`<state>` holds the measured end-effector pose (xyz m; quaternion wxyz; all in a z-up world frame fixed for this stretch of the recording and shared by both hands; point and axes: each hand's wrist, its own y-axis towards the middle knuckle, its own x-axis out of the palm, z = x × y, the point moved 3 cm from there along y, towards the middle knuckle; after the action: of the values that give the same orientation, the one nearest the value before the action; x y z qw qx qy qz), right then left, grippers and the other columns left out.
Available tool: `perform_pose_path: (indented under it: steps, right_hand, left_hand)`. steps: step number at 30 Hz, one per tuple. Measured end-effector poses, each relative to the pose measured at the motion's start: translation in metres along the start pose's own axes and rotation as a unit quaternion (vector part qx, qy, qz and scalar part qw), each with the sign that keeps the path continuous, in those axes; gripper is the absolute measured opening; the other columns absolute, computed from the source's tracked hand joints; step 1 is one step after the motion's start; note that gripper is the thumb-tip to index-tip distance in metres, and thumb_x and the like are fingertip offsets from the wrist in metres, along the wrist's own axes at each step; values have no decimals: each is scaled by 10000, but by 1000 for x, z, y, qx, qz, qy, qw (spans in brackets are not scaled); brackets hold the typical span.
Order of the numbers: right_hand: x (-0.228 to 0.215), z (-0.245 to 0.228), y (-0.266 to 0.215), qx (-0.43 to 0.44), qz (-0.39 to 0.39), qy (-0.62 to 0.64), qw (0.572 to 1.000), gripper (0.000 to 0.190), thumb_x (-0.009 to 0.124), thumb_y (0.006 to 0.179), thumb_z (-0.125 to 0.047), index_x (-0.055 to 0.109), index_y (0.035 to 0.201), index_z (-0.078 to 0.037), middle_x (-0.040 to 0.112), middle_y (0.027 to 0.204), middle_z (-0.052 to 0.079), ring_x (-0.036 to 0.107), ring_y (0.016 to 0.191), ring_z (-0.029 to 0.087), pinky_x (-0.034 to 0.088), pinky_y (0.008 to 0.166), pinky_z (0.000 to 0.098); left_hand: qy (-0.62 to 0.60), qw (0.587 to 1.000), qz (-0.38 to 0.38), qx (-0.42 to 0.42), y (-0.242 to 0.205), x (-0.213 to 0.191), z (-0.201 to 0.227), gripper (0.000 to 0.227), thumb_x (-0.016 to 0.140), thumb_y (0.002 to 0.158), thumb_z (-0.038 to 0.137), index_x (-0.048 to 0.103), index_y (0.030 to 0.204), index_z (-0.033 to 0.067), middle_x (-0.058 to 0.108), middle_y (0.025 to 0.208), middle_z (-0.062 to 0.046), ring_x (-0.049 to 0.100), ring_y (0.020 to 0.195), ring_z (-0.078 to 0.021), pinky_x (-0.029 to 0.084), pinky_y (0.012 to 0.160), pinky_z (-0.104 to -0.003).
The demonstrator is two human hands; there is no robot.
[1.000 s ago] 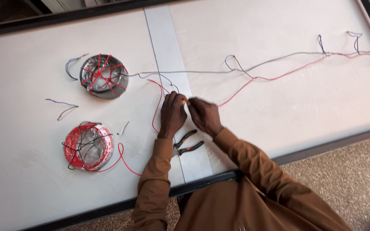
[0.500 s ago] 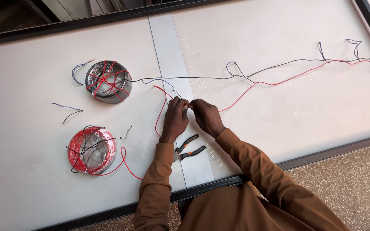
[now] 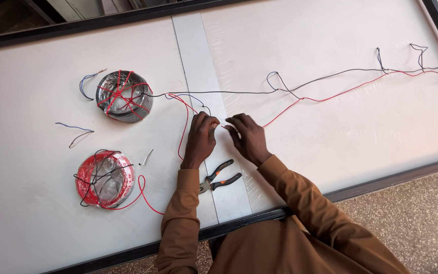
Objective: The person strips the insulation from red and black wires using pliers, twists the exposed ends together, and then secures the connections with black electrical tape. The person also uses a utility knife to cut a strip of black tape on the work surface.
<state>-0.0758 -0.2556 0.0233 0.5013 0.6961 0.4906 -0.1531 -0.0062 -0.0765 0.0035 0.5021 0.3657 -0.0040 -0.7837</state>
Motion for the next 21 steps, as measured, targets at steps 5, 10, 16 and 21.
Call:
perform_pose_path:
  steps: [5, 10, 16, 21]
  right_hand:
    - [18, -1, 2, 11, -68, 19, 997, 175, 747, 1083, -166, 817, 1230, -101, 753, 1037, 106, 783, 958, 343, 653, 714, 465]
    - [35, 24, 5, 181, -147, 237, 943, 214, 713, 1138, -234, 830, 1144, -55, 744, 892, 171, 779, 839, 330, 622, 702, 447]
    - [24, 25, 12, 298, -295, 475, 774, 304, 612, 1101, -203, 796, 1218, 10, 782, 1020, 153, 794, 1036, 244, 663, 955, 388]
    - [6, 5, 7, -43, -134, 47, 989, 442, 779, 1046, -126, 637, 1453, -26, 689, 1157, 166, 788, 1041, 386, 698, 791, 511]
  left_hand:
    - [-21, 999, 19, 17, -1, 1, -2, 133, 624, 1137, 18, 718, 1162, 108, 603, 982, -50, 662, 983, -336, 572, 914, -471]
    - [-4, 999, 50, 21, -3, 6, -12, 125, 680, 1135, 76, 735, 1240, 116, 640, 963, -67, 691, 959, -320, 592, 895, -475]
    - [-12, 997, 50, 54, 1, -1, -5, 102, 636, 1146, 72, 732, 1139, 103, 621, 969, -73, 676, 965, -358, 572, 887, -484]
    - [-24, 998, 53, 36, 2, -1, -5, 113, 630, 1133, 28, 723, 1131, 92, 625, 953, -79, 674, 956, -369, 572, 875, -495]
